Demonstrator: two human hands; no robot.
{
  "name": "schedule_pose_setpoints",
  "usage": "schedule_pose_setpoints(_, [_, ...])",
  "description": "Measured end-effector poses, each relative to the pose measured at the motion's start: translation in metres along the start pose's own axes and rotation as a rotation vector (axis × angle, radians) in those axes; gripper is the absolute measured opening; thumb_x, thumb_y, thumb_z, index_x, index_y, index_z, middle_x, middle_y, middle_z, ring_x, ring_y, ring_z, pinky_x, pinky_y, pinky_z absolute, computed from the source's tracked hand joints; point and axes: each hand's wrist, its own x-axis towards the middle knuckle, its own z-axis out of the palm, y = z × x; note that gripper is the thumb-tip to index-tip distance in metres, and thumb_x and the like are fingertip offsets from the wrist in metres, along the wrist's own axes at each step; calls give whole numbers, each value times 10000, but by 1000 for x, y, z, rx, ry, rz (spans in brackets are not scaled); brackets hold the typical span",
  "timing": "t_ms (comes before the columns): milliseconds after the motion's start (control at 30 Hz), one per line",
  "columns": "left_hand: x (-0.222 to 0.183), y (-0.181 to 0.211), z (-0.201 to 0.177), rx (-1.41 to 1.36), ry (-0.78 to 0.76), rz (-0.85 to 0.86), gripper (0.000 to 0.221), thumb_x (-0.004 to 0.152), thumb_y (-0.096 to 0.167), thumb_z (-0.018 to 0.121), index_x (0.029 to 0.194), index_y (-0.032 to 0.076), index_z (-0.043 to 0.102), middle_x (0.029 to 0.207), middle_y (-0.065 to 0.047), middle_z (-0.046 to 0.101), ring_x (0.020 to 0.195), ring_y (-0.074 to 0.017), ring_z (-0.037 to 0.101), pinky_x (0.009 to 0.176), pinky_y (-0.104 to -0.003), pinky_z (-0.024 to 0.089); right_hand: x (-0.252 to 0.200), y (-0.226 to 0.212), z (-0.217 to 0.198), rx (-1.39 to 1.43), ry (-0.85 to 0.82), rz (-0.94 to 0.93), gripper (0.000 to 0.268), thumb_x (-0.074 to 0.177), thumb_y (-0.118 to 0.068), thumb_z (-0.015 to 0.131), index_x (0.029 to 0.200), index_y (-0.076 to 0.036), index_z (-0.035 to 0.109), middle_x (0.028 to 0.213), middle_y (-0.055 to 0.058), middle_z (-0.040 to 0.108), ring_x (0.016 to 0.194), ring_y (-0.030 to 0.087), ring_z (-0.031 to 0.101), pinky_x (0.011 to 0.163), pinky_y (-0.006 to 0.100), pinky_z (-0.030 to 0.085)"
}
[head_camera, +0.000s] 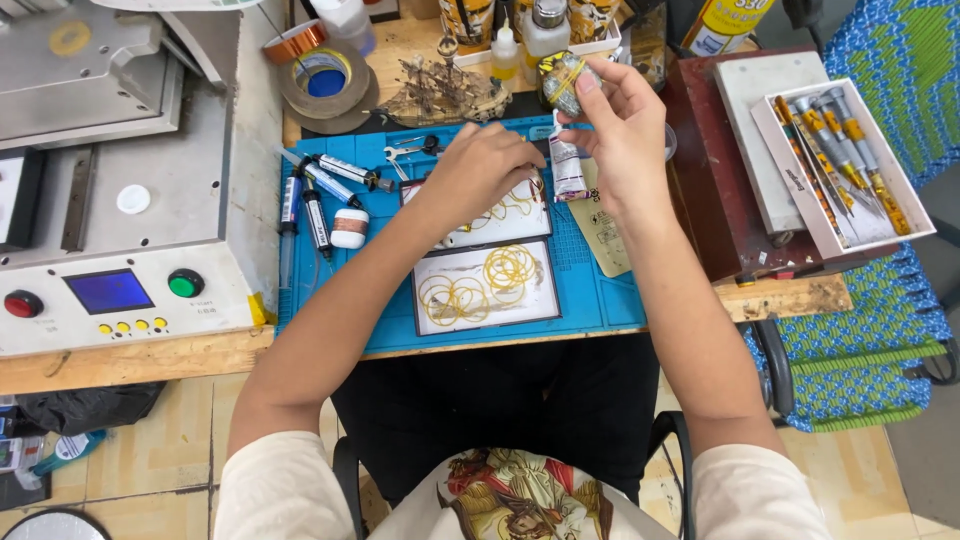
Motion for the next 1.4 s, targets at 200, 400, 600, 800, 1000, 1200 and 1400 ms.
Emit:
schedule_pose_setpoints(200, [-4, -2, 4, 77, 20, 24, 158, 977, 265, 877, 1120, 233, 818, 1044, 7, 616, 1043, -285, 574, 768, -455, 408, 0, -2, 1, -13, -26, -19, 412, 1039, -315, 752, 1384, -98, 694, 1164, 32, 716, 875, 158, 795, 683, 230, 701])
schedule_pose_setpoints(400, [-2, 13, 1, 110, 126, 161, 247, 953, 78, 873, 1157, 212, 832, 1105, -50, 584, 1011, -310, 572, 727, -449, 393, -1, -1, 1, -20, -59, -26, 451, 1036, -334, 756, 1409, -92, 680, 1169, 34, 706, 885, 174, 796, 695, 241, 708])
schedule_pose_setpoints(600, [-1, 12, -3, 187, 172, 262, 127, 940, 123, 882, 959, 240, 837, 1073, -24, 591, 995, -271, 548, 749, -425, 376, 1, 0, 3, -29, -58, -3, 438, 1041, -313, 754, 1412, -91, 685, 1137, 28, 693, 879, 176, 789, 687, 239, 705])
schedule_pose_setpoints(800, [0, 13, 0, 190, 179, 263, 38, 1010, 173, 830, 1004, 201, 805, 1039, -30, 597, 975, -251, 559, 760, -408, 406, 0, 0, 3, -37, -57, 8, 431, 1040, -307, 757, 1409, -95, 688, 1158, 18, 697, 883, 188, 801, 710, 240, 711])
schedule_pose_setpoints(1000, [-1, 3, 6, 15, 66, 187, 121, 1083, 239, 728, 1110, 185, 833, 1072, 40, 794, 1068, -230, 651, 838, -408, 429, 3, 3, 1, -30, -53, 1, 418, 1043, -297, 753, 1406, -99, 691, 1202, 27, 735, 885, 183, 797, 719, 251, 713])
schedule_pose_setpoints(1200, [-17, 16, -31, -132, 34, 139, 117, 1124, 275, 671, 1099, 259, 784, 1049, 106, 774, 1009, -182, 690, 903, -379, 446, 12, 10, -3, 118, 0, 17, 408, 1021, -241, 768, 1349, -5, 718, 1130, 44, 735, 895, 167, 756, 836, 274, 745])
schedule_pose_setpoints(1400, [-53, 30, -86, -568, 244, -381, 124, 1036, 122, 781, 1145, 100, 836, 1106, -63, 833, 952, -170, 781, 896, -303, 676, 3, 2, 1, 111, -21, 36, 452, 1023, -260, 752, 1407, -57, 627, 1222, 92, 729, 1082, 165, 756, 982, 321, 764])
